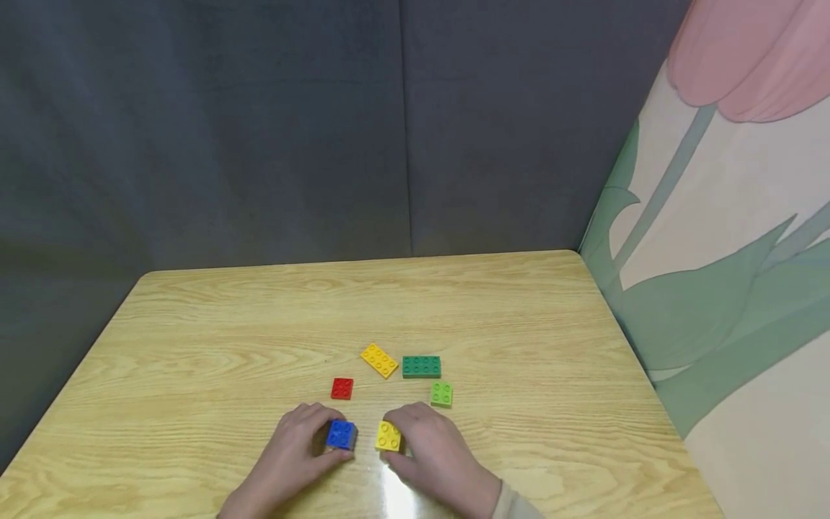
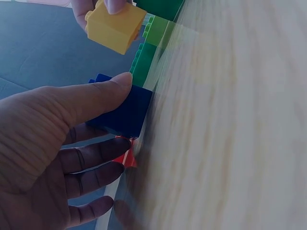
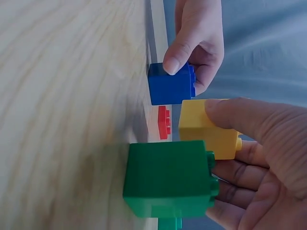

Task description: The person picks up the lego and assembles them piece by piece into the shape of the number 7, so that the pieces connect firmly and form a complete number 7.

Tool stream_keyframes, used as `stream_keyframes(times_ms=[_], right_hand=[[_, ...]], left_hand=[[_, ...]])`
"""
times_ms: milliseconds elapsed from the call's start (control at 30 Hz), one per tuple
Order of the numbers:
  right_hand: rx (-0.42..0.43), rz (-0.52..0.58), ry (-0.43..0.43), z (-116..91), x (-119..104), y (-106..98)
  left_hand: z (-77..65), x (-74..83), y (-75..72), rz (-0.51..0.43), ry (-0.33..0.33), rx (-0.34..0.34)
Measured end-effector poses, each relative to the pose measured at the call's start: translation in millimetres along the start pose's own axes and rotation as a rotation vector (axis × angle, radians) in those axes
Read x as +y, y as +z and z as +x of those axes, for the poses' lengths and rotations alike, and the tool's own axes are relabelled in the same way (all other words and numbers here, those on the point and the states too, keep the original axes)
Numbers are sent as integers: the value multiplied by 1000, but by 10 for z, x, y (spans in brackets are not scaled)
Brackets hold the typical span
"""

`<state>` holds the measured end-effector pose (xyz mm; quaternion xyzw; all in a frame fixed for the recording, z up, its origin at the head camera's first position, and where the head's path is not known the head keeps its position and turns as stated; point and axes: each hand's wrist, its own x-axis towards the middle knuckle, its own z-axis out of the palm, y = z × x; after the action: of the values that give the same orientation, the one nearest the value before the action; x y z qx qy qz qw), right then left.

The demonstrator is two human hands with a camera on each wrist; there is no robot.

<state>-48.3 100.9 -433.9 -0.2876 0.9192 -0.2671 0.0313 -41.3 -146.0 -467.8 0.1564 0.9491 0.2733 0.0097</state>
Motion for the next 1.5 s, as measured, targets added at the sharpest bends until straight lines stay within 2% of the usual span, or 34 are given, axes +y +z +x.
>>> stream_keyframes(times_ms=[1133,1500], right_hand=[[39,17,-49,88,-99,-34],[57,5,-99,153,-152,-27]], left_hand=[[3,18,13,7,29,14],[6,14,23,22,36,26]])
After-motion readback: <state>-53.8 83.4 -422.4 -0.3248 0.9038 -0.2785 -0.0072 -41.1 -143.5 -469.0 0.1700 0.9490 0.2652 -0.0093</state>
